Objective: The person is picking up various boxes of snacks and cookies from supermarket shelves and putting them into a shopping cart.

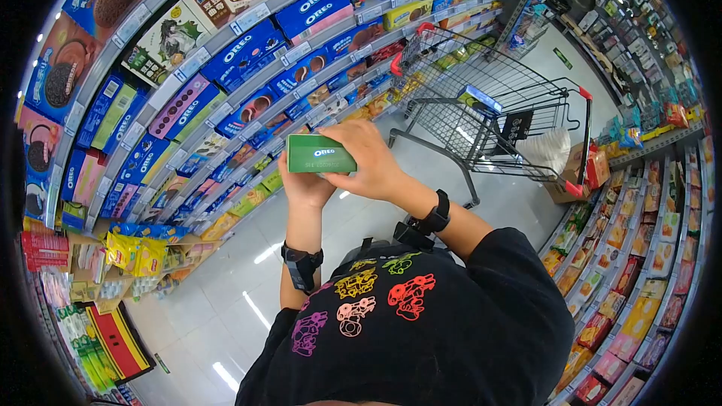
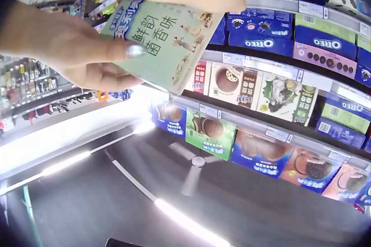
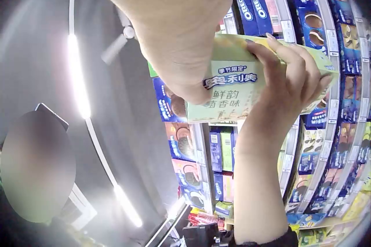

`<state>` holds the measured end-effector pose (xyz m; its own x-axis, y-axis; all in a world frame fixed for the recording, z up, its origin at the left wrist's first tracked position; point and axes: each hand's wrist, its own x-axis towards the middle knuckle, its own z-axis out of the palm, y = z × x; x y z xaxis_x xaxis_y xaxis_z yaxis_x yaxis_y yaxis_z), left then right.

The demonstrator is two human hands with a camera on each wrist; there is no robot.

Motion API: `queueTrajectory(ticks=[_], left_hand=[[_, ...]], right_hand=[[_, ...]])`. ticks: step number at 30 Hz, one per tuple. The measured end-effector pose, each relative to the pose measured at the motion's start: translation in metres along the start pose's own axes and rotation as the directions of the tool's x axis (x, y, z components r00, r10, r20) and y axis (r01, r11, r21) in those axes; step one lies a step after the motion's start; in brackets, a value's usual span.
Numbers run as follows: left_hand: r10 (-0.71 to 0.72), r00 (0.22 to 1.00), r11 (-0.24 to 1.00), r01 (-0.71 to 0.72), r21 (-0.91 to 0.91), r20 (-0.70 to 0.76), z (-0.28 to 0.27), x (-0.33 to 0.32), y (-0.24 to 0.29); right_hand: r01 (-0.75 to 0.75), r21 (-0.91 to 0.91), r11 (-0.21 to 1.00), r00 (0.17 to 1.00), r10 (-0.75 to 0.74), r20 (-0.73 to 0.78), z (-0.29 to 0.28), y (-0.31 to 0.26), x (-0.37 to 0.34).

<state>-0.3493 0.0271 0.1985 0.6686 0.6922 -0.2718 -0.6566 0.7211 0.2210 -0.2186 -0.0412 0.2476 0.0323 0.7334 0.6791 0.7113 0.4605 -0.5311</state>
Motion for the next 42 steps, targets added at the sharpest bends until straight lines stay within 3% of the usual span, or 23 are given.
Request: queueTrajectory(ticks=[3,9,18,21,24,25,30,32,33,35,37,42], left_hand=[[-0.07,0.996,0.996,0.073,-0.054,0.05,-0.008,0.009,0.0],[-0.065,0.993,0.996,0.07,0.046,-0.099,0.01,0.027,-0.016],[-0.174,0.955,0.975,0.202,0.097,-0.242,0.048,0.104,-0.078],[-0.271,0.96,0.962,0.269,0.046,0.074,0.037,0.148,-0.104],[-0.229,0.973,0.948,0.231,0.219,-0.035,0.053,0.19,-0.137],[-0.13,0.979,0.953,0.167,0.254,-0.156,0.072,0.197,-0.152],[-0.011,1.0,0.905,0.023,0.425,-0.029,0.088,0.253,-0.209],[0.059,0.997,0.845,-0.022,0.534,-0.052,0.083,0.271,-0.235],[-0.041,0.999,0.853,0.037,0.52,-0.003,0.082,0.28,-0.242],[-0.015,1.0,0.781,0.004,0.625,0.013,0.079,0.293,-0.267],[0.003,1.0,0.735,0.003,0.678,-0.007,0.095,0.294,-0.294],[-0.129,0.99,0.664,0.129,0.737,-0.057,0.093,0.33,-0.336]], right_hand=[[-0.007,0.025,1.0,1.0,0.007,0.007,-0.001,0.005,0.0],[-0.04,0.033,0.999,0.999,0.04,0.017,-0.019,0.028,0.002],[-0.17,0.026,0.985,0.985,0.171,-0.015,-0.085,0.097,-0.013],[-0.199,-0.009,0.98,0.98,0.198,-0.021,-0.122,0.126,-0.02],[-0.301,-0.032,0.953,0.953,0.3,-0.029,-0.16,0.148,-0.033],[-0.355,-0.015,0.935,0.934,0.355,-0.037,-0.169,0.153,-0.037],[-0.49,0.146,0.859,0.868,0.497,-0.013,-0.205,0.202,-0.07],[-0.631,0.213,0.746,0.769,0.638,0.043,-0.218,0.216,-0.083],[-0.697,0.258,0.669,0.705,0.706,0.073,-0.227,0.219,-0.085],[-0.814,0.263,0.518,0.56,0.82,0.119,-0.245,0.224,-0.085],[-0.84,0.255,0.48,0.515,0.853,0.09,-0.252,0.241,-0.095],[-0.901,0.28,0.331,0.362,0.93,0.066,-0.269,0.294,-0.112]])
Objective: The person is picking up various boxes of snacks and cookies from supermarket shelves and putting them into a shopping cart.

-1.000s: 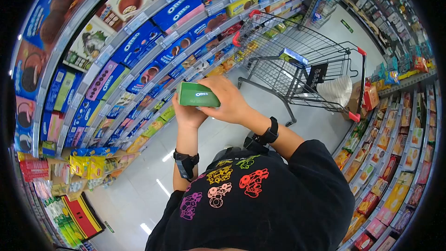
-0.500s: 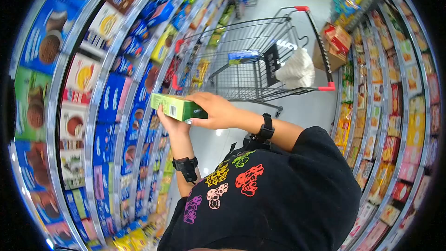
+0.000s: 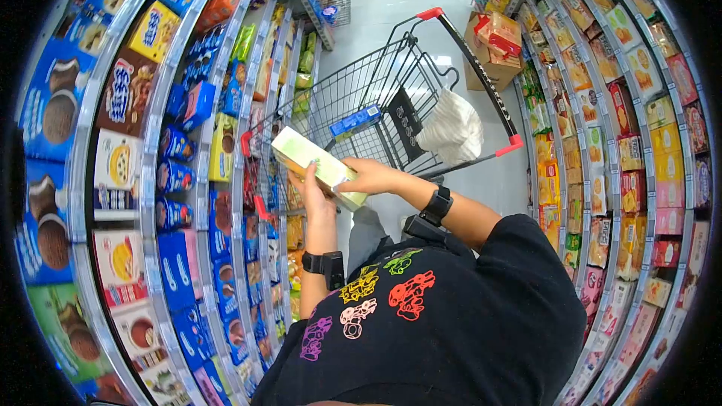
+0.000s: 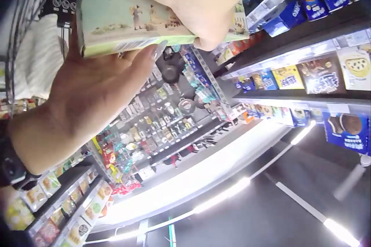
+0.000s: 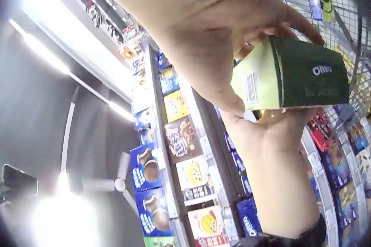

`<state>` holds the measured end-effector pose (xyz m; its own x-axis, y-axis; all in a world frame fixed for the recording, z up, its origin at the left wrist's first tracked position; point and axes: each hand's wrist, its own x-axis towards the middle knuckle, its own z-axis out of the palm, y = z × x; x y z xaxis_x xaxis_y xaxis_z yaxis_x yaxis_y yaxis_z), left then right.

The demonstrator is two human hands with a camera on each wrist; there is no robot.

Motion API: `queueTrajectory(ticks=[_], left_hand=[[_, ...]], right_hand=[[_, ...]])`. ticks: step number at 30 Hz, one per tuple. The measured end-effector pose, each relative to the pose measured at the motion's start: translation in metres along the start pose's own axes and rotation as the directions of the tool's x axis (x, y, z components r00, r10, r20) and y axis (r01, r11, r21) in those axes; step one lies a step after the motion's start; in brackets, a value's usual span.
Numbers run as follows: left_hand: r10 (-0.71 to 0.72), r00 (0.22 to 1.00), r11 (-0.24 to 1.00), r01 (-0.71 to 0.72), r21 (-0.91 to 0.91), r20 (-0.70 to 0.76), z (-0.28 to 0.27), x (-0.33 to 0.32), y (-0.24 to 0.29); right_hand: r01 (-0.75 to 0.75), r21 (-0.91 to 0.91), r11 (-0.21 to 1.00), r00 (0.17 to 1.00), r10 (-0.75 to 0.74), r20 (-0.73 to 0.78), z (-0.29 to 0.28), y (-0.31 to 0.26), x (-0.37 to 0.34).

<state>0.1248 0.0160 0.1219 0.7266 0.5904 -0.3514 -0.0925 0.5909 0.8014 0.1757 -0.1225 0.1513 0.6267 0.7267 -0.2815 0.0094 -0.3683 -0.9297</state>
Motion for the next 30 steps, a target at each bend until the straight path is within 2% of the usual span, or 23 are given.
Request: queueTrajectory(ticks=[1,5,8,12,13,16,17,20,21,24,25,26,28,29,30], left_hand=[[-0.023,0.999,0.999,0.022,0.024,0.029,0.003,0.011,-0.003],[-0.084,0.99,0.984,0.064,0.166,0.116,0.009,0.053,-0.019],[-0.126,0.98,0.976,0.095,0.194,0.156,0.007,0.093,-0.03],[-0.196,0.967,0.953,0.148,0.264,0.164,-0.001,0.15,-0.045],[-0.247,0.953,0.943,0.194,0.269,0.177,-0.002,0.161,-0.052],[-0.397,0.889,0.847,0.259,0.464,0.227,-0.006,0.187,-0.08],[-0.493,0.834,0.786,0.305,0.538,0.247,-0.013,0.193,-0.096],[-0.758,0.617,0.594,0.516,0.617,0.212,-0.043,0.202,-0.152],[-0.885,0.451,0.423,0.672,0.608,0.116,-0.021,0.195,-0.133],[-0.965,0.259,0.233,0.773,0.589,0.041,-0.037,0.203,-0.191],[-0.968,0.24,0.234,0.761,0.605,0.073,-0.028,0.201,-0.193],[-0.972,0.226,0.216,0.766,0.606,0.061,-0.026,0.202,-0.203],[-0.976,0.208,0.2,0.771,0.604,0.057,-0.026,0.205,-0.225],[-0.972,0.215,0.228,0.77,0.597,0.093,-0.04,0.21,-0.251],[-0.969,0.246,0.22,0.802,0.555,0.029,-0.037,0.208,-0.255]], right_hand=[[0.044,0.089,0.995,0.998,-0.041,-0.045,-0.001,0.007,0.01],[-0.131,0.012,0.991,0.974,0.131,-0.185,-0.006,0.002,0.054],[-0.124,0.029,0.992,0.945,0.127,-0.303,-0.005,0.029,0.107],[-0.203,0.036,0.978,0.899,0.201,-0.388,-0.004,0.05,0.153],[-0.202,0.093,0.975,0.882,0.222,-0.415,-0.006,0.044,0.157],[-0.311,0.125,0.942,0.813,0.332,-0.477,-0.004,0.091,0.17],[-0.384,0.148,0.911,0.77,0.404,-0.494,-0.004,0.105,0.169],[-0.461,0.294,0.837,0.706,0.547,-0.451,-0.008,0.163,0.166],[-0.52,0.326,0.79,0.674,0.613,-0.411,-0.012,0.178,0.168],[-0.635,0.339,0.694,0.644,0.718,-0.264,-0.026,0.224,0.165],[-0.657,0.269,0.705,0.609,0.705,-0.362,-0.016,0.256,0.169],[-0.672,0.279,0.686,0.581,0.722,-0.377,-0.005,0.287,0.164],[-0.698,0.283,0.658,0.528,0.74,-0.416,-0.01,0.298,0.167],[-0.692,0.249,0.678,0.55,0.718,-0.426,-0.012,0.303,0.17],[-0.713,0.258,0.652,0.509,0.734,-0.45,-0.008,0.312,0.171]])
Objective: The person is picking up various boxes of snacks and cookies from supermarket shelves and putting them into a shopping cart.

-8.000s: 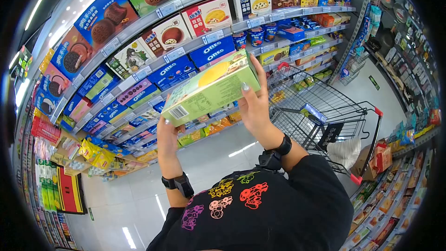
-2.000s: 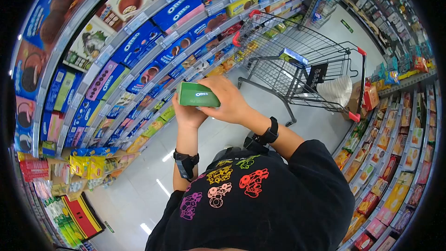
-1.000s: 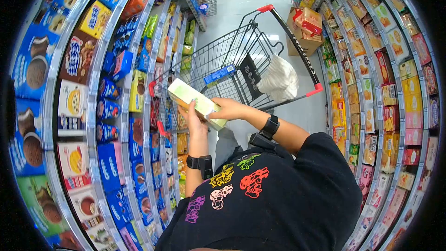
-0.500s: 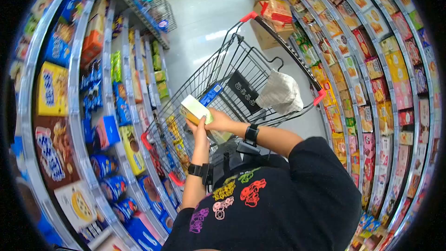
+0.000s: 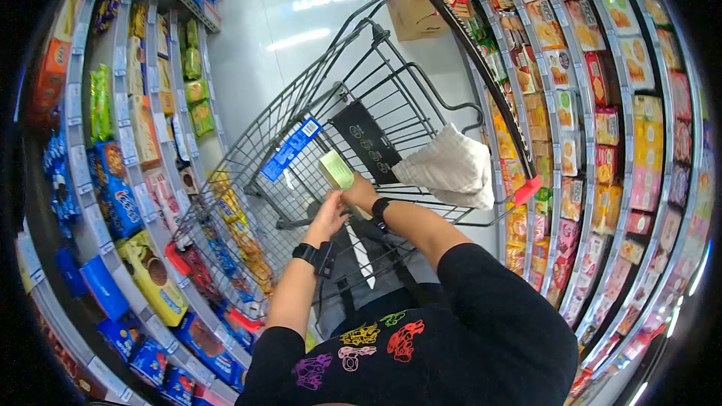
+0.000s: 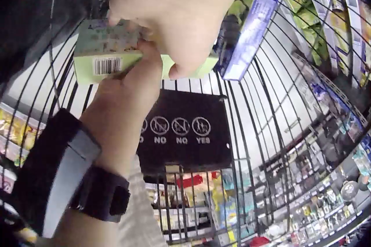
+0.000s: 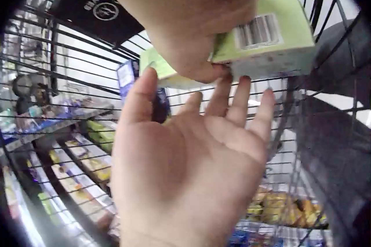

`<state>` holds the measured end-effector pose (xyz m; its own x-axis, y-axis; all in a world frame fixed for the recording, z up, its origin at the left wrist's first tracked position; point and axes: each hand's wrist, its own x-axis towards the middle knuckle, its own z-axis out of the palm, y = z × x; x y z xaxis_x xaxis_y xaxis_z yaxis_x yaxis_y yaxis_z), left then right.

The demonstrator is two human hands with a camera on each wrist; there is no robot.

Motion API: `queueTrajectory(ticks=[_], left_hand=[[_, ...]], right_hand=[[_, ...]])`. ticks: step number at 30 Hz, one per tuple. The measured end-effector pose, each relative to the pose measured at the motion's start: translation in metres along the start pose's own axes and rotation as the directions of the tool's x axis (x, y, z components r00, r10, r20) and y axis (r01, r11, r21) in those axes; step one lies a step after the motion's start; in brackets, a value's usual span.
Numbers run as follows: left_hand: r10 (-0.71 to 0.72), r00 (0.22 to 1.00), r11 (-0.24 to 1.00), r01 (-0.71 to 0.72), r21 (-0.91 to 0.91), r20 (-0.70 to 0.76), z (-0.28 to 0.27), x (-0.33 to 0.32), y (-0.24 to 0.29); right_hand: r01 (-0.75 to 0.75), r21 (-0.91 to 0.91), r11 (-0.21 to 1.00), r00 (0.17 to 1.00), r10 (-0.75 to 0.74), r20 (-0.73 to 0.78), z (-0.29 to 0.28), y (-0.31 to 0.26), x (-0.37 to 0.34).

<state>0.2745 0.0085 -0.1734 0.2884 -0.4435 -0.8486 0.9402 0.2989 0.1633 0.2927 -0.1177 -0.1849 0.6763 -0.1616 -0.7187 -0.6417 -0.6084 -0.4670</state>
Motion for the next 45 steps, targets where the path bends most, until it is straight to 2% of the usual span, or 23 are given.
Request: queueTrajectory(ticks=[2,3,7,10,13,16,20,21,23,24,26,29,32,36,40,41,44,45], left_hand=[[-0.003,1.0,0.998,0.001,-0.069,-0.028,-0.008,0.023,-0.014],[-0.02,0.997,0.996,0.014,-0.086,-0.069,-0.011,0.031,-0.02],[-0.082,0.996,0.978,0.072,-0.198,-0.042,-0.029,0.051,-0.054],[-0.127,0.986,0.979,0.107,-0.172,-0.111,-0.035,0.04,-0.057],[-0.13,0.984,0.983,0.111,-0.147,-0.124,-0.047,0.032,-0.051],[-0.084,0.984,0.983,0.055,-0.175,-0.159,-0.065,0.038,-0.05],[0.048,0.978,0.99,-0.073,-0.118,-0.203,-0.096,0.04,-0.039],[0.04,0.97,0.979,-0.086,-0.184,-0.241,-0.104,0.041,-0.032],[0.093,0.945,0.968,-0.16,-0.194,-0.315,-0.113,0.036,-0.015],[0.125,0.933,0.963,-0.196,-0.185,-0.338,-0.125,0.037,-0.01],[0.145,0.92,0.957,-0.224,-0.183,-0.364,-0.135,0.03,0.007],[0.181,0.9,0.946,-0.269,-0.18,-0.395,-0.148,0.02,0.025],[0.199,0.889,0.939,-0.294,-0.181,-0.412,-0.151,0.009,0.041],[0.259,0.865,0.912,-0.366,-0.185,-0.43,-0.147,0.009,0.053],[0.305,0.869,0.904,-0.393,-0.169,-0.39,-0.144,0.014,0.06],[0.308,0.871,0.905,-0.393,-0.166,-0.382,-0.143,0.016,0.061],[0.297,0.89,0.904,-0.379,-0.198,-0.347,-0.139,0.018,0.056],[0.279,0.898,0.902,-0.367,-0.229,-0.34,-0.134,0.015,0.057]], right_hand=[[-0.066,-0.013,0.998,0.995,0.065,-0.078,0.012,0.016,0.006],[-0.059,-0.027,0.998,0.996,0.057,-0.073,0.011,0.016,0.004],[-0.027,-0.003,1.0,0.997,0.026,-0.07,0.018,0.025,0.003],[0.004,-0.121,0.993,0.996,-0.014,-0.085,0.02,0.029,0.007],[-0.036,-0.136,0.99,0.994,0.021,-0.106,0.024,0.027,0.014],[-0.008,-0.282,0.959,0.998,-0.009,-0.059,0.023,0.025,0.018],[-0.01,-0.418,0.908,1.0,0.017,0.013,0.015,0.001,0.02],[0.01,-0.373,0.928,1.0,-0.007,0.008,0.009,-0.014,0.02],[0.048,-0.282,0.958,0.999,-0.051,-0.004,-0.002,-0.047,0.026],[0.171,-0.27,0.947,0.981,-0.189,-0.041,-0.003,-0.055,0.032],[0.41,-0.254,0.876,0.886,-0.449,-0.115,-0.005,-0.07,0.047],[0.542,-0.369,0.755,0.804,-0.594,-0.034,0.0,-0.086,0.07],[0.63,-0.519,0.578,0.708,-0.702,0.076,0.006,-0.099,0.087],[0.577,-0.725,0.377,0.623,-0.777,0.091,0.024,-0.113,0.099],[0.63,-0.74,0.237,0.537,-0.821,0.195,0.04,-0.117,0.108],[0.617,-0.766,0.182,0.483,-0.856,0.186,0.044,-0.118,0.112],[0.619,-0.771,0.148,0.469,-0.857,0.212,0.053,-0.121,0.121],[0.595,-0.795,0.12,0.439,-0.877,0.196,0.055,-0.124,0.122]])
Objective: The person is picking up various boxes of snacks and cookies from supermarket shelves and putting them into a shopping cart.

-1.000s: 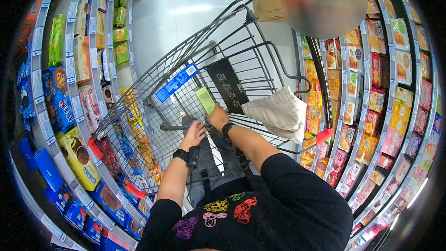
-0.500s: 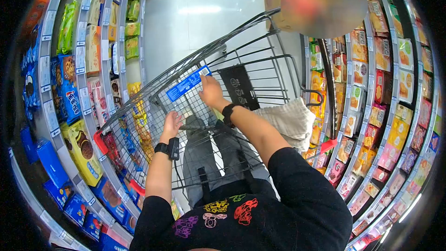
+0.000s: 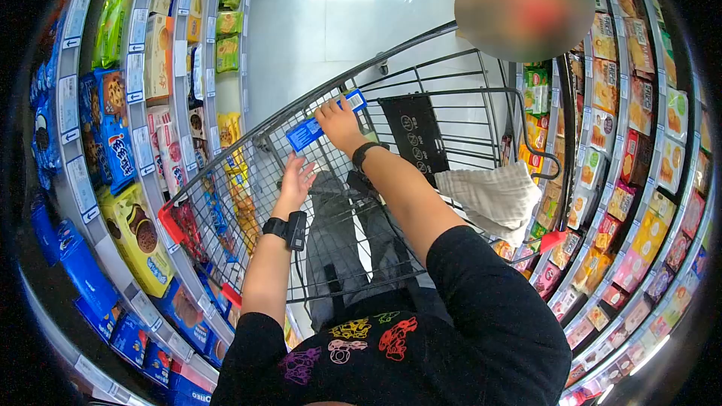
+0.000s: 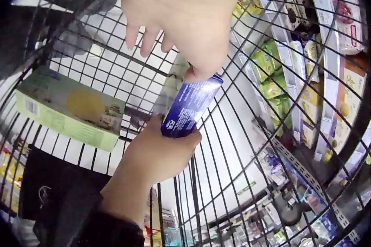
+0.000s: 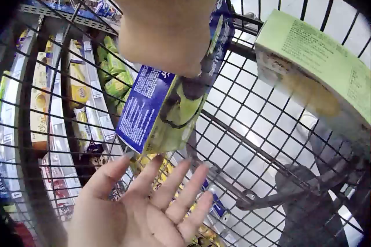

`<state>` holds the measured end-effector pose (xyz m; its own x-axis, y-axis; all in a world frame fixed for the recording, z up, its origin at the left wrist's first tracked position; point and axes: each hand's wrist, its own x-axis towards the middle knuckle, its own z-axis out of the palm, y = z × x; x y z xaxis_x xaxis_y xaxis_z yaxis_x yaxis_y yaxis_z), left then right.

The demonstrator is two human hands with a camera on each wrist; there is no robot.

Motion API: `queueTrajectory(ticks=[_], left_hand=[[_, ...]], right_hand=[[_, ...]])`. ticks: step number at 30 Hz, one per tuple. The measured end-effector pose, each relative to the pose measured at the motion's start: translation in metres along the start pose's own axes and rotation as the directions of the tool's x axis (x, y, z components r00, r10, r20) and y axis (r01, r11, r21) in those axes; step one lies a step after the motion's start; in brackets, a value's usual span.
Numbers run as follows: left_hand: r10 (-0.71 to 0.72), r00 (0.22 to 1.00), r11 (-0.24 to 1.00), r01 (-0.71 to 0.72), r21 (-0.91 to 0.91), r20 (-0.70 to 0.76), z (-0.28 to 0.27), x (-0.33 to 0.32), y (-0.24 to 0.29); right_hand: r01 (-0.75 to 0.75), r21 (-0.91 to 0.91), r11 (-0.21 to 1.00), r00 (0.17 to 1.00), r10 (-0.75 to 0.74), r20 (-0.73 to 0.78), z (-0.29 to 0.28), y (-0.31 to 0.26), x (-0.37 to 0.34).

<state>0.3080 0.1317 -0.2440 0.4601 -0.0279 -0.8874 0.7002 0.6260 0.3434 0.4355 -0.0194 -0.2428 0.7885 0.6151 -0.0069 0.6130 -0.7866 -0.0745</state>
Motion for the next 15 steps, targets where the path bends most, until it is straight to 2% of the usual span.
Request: queueTrajectory(ticks=[3,5,8,11,12,15], left_hand=[[-0.036,0.999,0.991,0.039,-0.125,0.029,0.004,-0.008,-0.001],[-0.055,0.994,0.966,0.075,-0.245,0.091,-0.003,-0.006,-0.004],[-0.103,0.993,0.926,0.117,-0.359,0.058,-0.011,-0.009,0.001],[-0.067,0.997,0.923,0.076,-0.377,0.038,-0.023,-0.018,0.005],[-0.049,0.999,0.916,0.035,-0.399,-0.025,-0.021,-0.024,0.008],[0.018,0.998,0.941,-0.04,-0.337,-0.067,-0.012,-0.044,0.02]], right_hand=[[0.028,0.1,0.995,0.997,-0.036,0.07,-0.003,0.003,0.004],[0.074,0.15,0.986,0.997,-0.074,-0.006,-0.005,0.005,0.001],[0.106,0.273,0.956,0.994,-0.103,-0.024,-0.013,0.007,-0.008],[0.084,0.5,0.862,0.995,-0.102,0.009,-0.035,0.003,-0.019],[0.073,0.566,0.822,0.995,-0.098,0.014,-0.042,0.002,-0.022],[0.037,0.679,0.733,0.999,-0.034,-0.018,-0.059,-0.016,-0.034]])
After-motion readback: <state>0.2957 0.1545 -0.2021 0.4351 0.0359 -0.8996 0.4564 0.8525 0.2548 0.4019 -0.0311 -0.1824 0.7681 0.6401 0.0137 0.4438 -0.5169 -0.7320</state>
